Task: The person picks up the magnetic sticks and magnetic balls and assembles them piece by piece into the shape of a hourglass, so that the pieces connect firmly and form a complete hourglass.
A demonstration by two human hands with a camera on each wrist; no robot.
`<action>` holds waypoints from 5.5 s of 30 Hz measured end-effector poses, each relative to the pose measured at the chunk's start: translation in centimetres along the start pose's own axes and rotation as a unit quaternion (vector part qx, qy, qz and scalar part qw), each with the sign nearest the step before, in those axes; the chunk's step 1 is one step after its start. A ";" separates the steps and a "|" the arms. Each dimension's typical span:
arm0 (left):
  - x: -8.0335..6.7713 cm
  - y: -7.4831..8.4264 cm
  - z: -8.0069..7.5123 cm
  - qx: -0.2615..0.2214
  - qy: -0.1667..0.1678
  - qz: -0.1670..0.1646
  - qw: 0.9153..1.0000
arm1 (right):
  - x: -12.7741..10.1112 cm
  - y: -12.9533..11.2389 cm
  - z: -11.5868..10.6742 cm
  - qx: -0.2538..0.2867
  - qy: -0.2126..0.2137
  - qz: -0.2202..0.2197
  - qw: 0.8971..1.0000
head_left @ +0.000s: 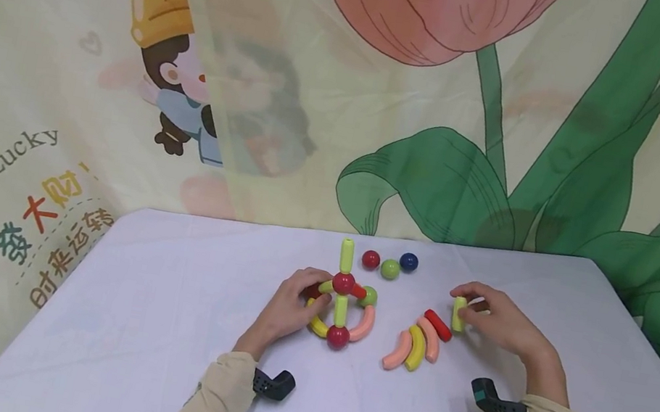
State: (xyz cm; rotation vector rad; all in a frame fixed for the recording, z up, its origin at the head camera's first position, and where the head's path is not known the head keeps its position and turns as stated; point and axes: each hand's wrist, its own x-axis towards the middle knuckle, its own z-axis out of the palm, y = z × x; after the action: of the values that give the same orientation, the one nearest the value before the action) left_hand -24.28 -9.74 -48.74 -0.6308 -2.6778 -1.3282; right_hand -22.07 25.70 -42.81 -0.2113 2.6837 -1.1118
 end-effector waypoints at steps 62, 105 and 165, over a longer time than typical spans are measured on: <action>-0.2 4.2 3.7 -0.047 0.106 0.117 0.986 | 2.1 -9.0 8.6 0.227 0.135 -0.156 0.952; 0.1 3.5 4.2 -0.059 0.117 0.184 0.974 | 5.9 -4.4 7.3 -0.019 0.133 -0.111 0.985; -0.1 3.4 3.7 -0.082 0.131 0.180 0.971 | 5.8 -6.2 6.1 0.103 0.187 -0.108 0.971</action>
State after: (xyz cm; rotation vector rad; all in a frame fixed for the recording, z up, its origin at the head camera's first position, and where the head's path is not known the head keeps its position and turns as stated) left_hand -22.47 -5.05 -48.48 -0.8440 -2.1385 -1.4210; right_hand -25.77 15.92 -43.52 -0.2877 2.8868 -1.6340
